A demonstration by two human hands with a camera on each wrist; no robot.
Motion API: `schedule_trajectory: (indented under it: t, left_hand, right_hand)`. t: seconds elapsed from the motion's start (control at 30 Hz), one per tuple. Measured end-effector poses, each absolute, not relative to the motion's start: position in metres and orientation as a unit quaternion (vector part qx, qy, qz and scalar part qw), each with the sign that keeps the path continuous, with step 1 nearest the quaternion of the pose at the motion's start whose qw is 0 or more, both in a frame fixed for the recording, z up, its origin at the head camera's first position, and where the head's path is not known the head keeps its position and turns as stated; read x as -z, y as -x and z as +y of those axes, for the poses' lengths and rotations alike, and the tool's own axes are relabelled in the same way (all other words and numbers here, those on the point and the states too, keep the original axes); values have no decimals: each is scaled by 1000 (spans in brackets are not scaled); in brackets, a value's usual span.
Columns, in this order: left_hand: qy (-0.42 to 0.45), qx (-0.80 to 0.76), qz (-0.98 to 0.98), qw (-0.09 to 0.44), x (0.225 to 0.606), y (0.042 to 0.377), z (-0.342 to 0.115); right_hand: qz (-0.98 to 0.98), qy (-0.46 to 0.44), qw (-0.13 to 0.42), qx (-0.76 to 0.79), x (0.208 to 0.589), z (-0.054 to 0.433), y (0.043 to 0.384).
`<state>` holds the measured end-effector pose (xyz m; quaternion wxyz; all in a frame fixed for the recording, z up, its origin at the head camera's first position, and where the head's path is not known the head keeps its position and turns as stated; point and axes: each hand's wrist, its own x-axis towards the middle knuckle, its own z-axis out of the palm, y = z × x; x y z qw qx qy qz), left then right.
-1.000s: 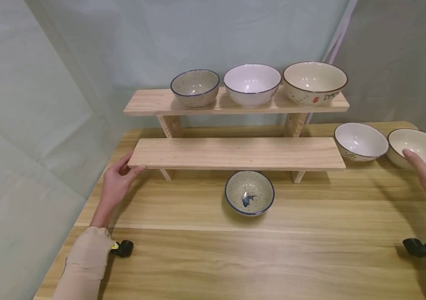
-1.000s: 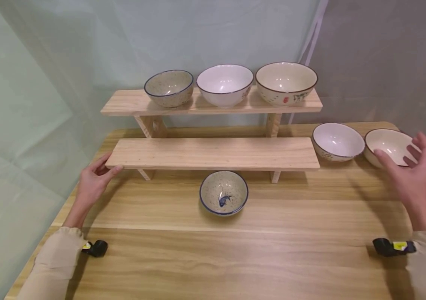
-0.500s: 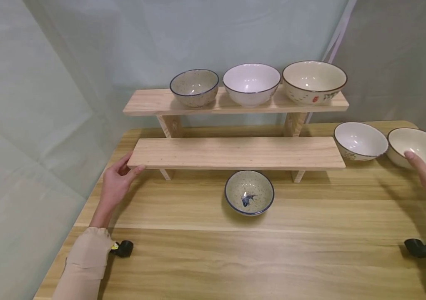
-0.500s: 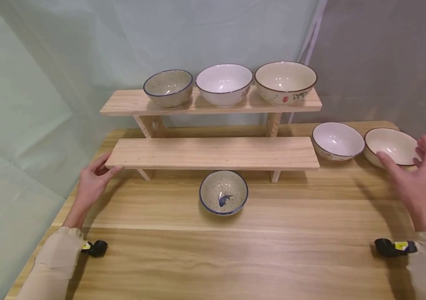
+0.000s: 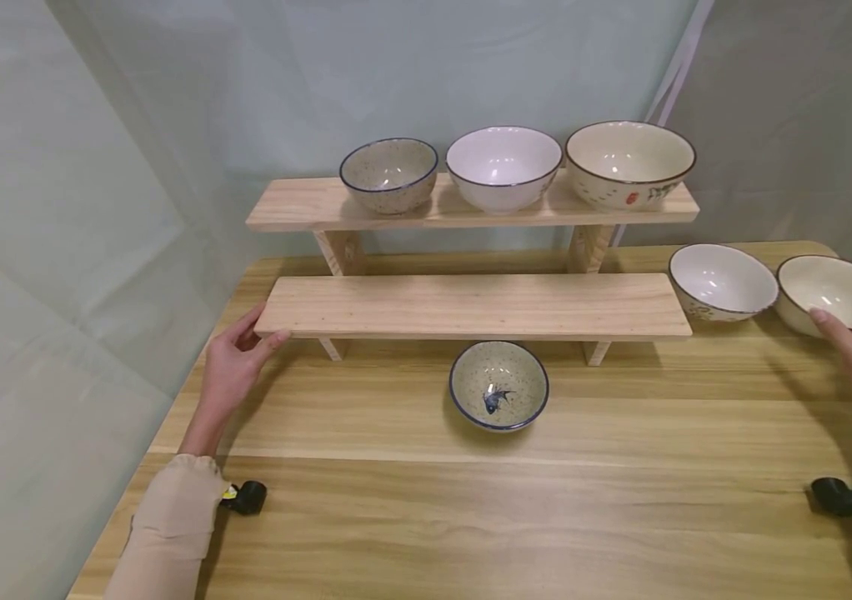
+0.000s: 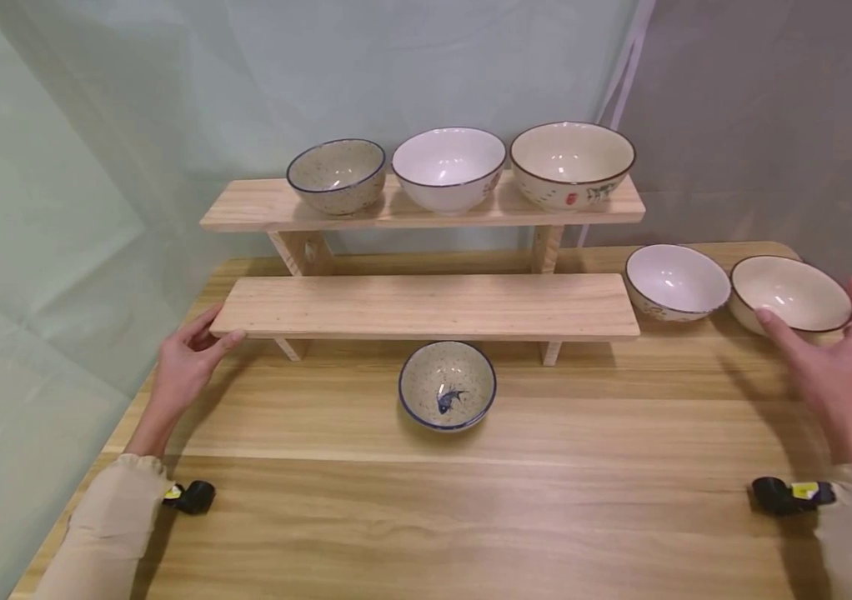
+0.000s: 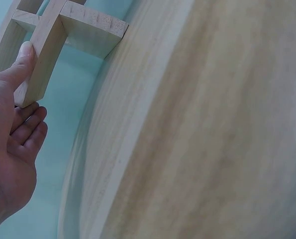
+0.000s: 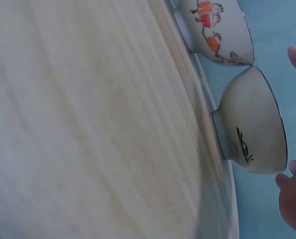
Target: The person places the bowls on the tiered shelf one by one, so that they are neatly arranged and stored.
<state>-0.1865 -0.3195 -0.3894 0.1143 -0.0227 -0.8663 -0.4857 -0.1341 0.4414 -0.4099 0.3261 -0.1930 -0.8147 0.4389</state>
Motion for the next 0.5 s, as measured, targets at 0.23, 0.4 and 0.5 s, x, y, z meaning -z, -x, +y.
schedule_trajectory:
  t: [0.23,0.4,0.5]
  left_hand:
    - [25,483,-868,117,389,187,-319]
    - [24,486,-866,115,388,187,-319]
    - [24,490,-864,114,388,187,-319]
  right_hand:
    - [-811,215,304,-451,410,441,135]
    - [-804,245,273,-469,399,431,132]
    - [-804,246,270,-470,400,431,133]
